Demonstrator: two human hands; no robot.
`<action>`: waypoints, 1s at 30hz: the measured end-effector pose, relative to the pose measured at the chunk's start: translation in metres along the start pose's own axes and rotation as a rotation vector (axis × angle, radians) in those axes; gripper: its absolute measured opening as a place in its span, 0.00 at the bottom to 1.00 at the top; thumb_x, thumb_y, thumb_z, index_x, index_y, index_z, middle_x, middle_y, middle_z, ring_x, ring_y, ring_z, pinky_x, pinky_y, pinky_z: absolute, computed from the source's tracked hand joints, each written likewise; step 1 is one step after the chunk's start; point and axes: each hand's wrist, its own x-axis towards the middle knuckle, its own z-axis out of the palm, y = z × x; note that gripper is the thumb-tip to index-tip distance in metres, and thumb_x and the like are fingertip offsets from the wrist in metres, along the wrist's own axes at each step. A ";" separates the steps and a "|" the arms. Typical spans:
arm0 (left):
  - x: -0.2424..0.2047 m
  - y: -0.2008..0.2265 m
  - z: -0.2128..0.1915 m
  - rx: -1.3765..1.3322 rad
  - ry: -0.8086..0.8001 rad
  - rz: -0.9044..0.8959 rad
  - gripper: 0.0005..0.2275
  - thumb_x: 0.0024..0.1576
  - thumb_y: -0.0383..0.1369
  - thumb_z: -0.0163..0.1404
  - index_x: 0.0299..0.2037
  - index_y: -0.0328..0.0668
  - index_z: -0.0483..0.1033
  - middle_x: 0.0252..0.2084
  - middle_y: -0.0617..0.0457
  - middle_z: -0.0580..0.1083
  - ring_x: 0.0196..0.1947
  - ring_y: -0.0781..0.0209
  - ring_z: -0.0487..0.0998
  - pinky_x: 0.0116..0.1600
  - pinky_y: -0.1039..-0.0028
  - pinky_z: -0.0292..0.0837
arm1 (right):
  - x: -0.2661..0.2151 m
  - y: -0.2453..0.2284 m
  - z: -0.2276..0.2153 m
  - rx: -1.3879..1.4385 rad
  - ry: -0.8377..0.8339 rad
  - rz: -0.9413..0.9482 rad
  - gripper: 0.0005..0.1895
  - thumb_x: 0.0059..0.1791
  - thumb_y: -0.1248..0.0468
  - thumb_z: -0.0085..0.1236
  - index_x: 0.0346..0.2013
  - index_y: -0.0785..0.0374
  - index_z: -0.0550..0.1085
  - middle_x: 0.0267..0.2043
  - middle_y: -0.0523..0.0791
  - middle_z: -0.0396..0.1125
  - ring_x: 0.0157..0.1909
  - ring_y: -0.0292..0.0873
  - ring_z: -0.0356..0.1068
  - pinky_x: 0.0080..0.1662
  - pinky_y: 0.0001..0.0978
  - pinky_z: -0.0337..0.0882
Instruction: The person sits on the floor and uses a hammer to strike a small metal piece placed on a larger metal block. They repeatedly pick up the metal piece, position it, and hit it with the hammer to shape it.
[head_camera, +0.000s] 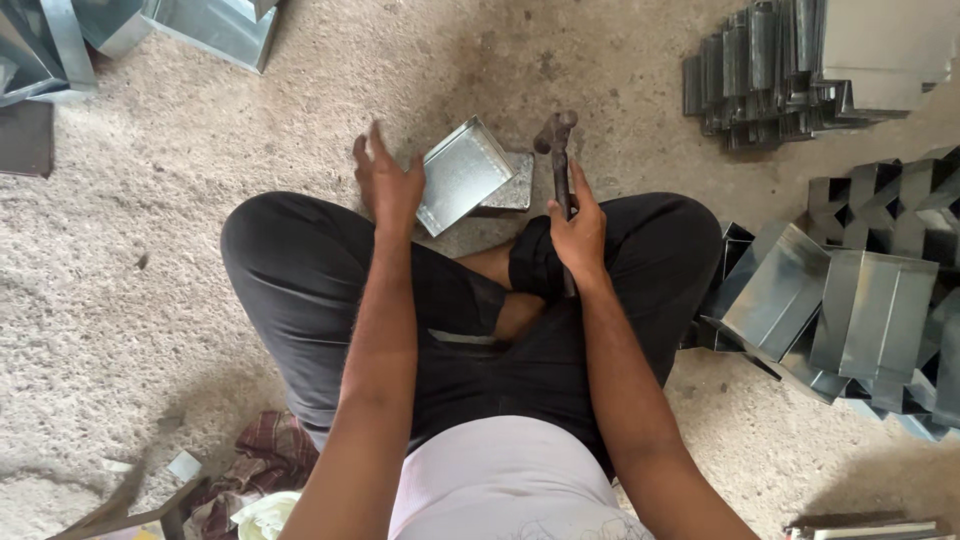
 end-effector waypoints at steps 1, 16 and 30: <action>-0.004 -0.006 0.006 -0.044 -0.052 -0.110 0.37 0.54 0.38 0.61 0.72 0.45 0.53 0.70 0.32 0.58 0.64 0.32 0.64 0.63 0.49 0.66 | -0.002 0.002 -0.002 -0.001 0.017 -0.057 0.37 0.50 0.70 0.61 0.73 0.57 0.61 0.42 0.54 0.76 0.41 0.46 0.76 0.44 0.35 0.73; -0.009 0.112 -0.049 0.425 -0.333 0.484 0.29 0.58 0.31 0.45 0.71 0.70 0.62 0.57 0.39 0.68 0.52 0.44 0.76 0.53 0.54 0.75 | -0.034 -0.005 -0.001 0.130 -0.008 -0.313 0.29 0.51 0.73 0.62 0.67 0.59 0.67 0.49 0.55 0.74 0.44 0.50 0.76 0.45 0.36 0.74; -0.052 0.146 -0.043 0.280 -0.355 0.633 0.23 0.67 0.55 0.31 0.66 0.67 0.71 0.66 0.43 0.66 0.59 0.38 0.72 0.59 0.42 0.66 | -0.064 -0.016 -0.003 0.081 -0.096 -0.353 0.26 0.49 0.73 0.61 0.61 0.60 0.68 0.47 0.55 0.72 0.42 0.56 0.75 0.45 0.41 0.73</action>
